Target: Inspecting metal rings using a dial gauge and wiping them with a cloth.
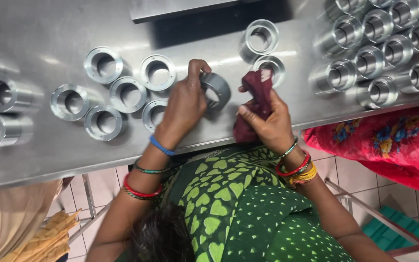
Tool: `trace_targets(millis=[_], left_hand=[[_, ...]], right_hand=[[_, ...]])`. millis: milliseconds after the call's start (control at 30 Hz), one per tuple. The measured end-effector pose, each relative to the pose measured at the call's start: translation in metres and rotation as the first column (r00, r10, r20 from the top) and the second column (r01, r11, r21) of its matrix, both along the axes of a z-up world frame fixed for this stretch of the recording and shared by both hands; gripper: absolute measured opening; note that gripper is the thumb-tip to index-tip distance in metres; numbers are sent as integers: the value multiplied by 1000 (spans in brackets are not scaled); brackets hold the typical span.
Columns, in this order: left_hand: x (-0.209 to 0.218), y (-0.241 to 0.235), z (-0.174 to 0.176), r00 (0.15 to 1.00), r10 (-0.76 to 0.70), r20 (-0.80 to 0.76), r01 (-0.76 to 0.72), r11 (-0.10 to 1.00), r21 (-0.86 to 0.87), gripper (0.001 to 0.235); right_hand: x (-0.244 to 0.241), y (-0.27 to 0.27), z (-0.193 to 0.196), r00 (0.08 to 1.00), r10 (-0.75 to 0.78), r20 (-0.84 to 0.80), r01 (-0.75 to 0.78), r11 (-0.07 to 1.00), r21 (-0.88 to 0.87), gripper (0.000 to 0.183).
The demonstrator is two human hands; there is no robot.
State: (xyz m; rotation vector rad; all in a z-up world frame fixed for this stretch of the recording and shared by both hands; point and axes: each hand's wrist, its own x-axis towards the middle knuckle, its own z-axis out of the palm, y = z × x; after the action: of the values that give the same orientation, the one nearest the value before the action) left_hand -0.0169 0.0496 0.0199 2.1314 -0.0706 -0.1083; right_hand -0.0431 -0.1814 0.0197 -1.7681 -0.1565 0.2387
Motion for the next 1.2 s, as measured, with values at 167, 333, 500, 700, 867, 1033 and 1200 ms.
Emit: trace_targets(millis=[167,333,500,700,867,1033,1200], left_hand=[[6,9,39,959,-282,-11,235,779,581,16],[18,-20,13,898,-328,294,35,718,695,22],[19,-97,-25,807,-398,437,164,861,481,37],[3,-84,8,908,-396,134,331,876,351,30],[-27,-52,-5,987,-154,-47,147,981,-128,29],[-61,-22,-9,976,-213,-53,145,808,-571,29],[-58,-12,3,970,-223,-92,131,807,-575,32]], right_hand=[[10,-42,11,982,-189,-4,188,974,126,45],[11,-79,6,947,-322,16,313,932,184,41],[14,-73,16,952,-306,17,298,936,187,40],[11,-67,14,961,-226,159,235,971,-39,37],[0,-10,18,788,254,561,137,816,-562,40],[2,11,-11,945,143,294,-133,990,-54,29],[-5,16,-6,984,177,11,-177,983,52,34]])
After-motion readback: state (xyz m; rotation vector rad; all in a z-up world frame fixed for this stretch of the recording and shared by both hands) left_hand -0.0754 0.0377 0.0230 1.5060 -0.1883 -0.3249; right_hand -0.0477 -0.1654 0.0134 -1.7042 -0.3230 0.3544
